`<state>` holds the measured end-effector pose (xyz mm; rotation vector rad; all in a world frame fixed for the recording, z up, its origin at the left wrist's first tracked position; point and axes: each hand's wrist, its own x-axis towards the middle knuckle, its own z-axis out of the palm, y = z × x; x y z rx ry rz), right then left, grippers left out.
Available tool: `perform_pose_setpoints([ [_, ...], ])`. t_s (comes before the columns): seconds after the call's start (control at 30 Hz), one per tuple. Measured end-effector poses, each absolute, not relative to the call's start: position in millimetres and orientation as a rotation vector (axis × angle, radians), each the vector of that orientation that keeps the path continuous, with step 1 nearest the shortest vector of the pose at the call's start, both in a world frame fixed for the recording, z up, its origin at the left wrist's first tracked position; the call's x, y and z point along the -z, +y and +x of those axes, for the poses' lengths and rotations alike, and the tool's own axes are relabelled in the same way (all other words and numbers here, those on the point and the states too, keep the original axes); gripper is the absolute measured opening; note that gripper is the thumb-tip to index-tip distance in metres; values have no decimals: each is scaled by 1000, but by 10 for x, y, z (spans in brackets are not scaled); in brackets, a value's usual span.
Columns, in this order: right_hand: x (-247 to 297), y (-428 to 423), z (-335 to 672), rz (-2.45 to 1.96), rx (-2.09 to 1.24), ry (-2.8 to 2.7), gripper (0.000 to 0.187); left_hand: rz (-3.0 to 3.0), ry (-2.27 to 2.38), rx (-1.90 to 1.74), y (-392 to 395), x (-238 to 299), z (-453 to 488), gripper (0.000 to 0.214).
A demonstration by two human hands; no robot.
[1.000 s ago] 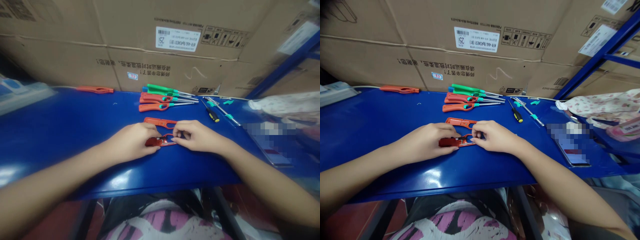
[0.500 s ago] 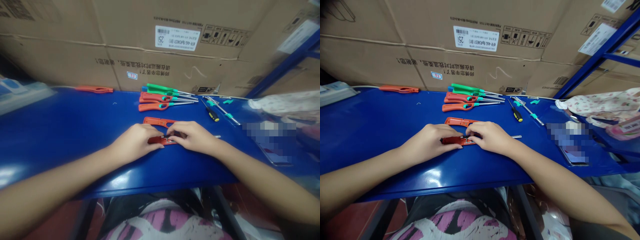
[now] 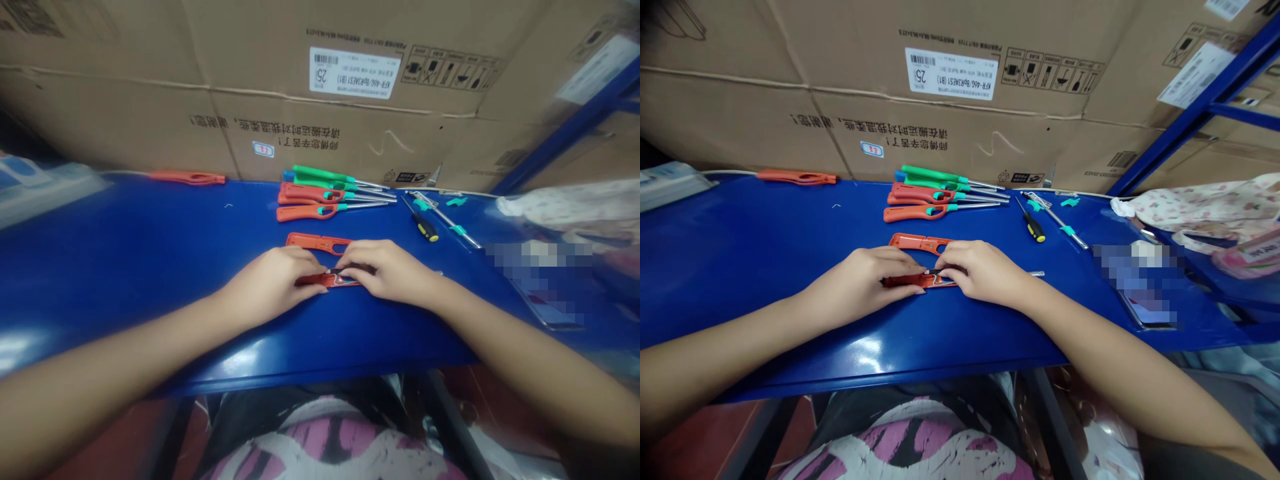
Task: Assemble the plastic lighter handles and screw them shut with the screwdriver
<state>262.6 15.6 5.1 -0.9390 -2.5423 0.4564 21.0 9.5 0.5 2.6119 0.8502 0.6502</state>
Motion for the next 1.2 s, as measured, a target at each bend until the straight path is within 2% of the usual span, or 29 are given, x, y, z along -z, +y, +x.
perform_pose_setpoints([
  [0.2,-41,151,2616,-966,-478,-2559,16,2601,861,-648,85,-3,214,13],
  [0.5,-38,131,2584,-1001,-471,-2505,6,2663,852,-621,80,28,215,19],
  [0.8,-30,124,2562,-1025,-428,-2532,10,2756,1013,-410,20,-13,234,22],
  [1.03,-74,124,2601,-1080,-393,-2503,5,2753,982,-446,39,8,206,19],
  [1.2,-62,128,2599,-1135,-372,-2571,11,2706,909,-537,72,38,193,20],
])
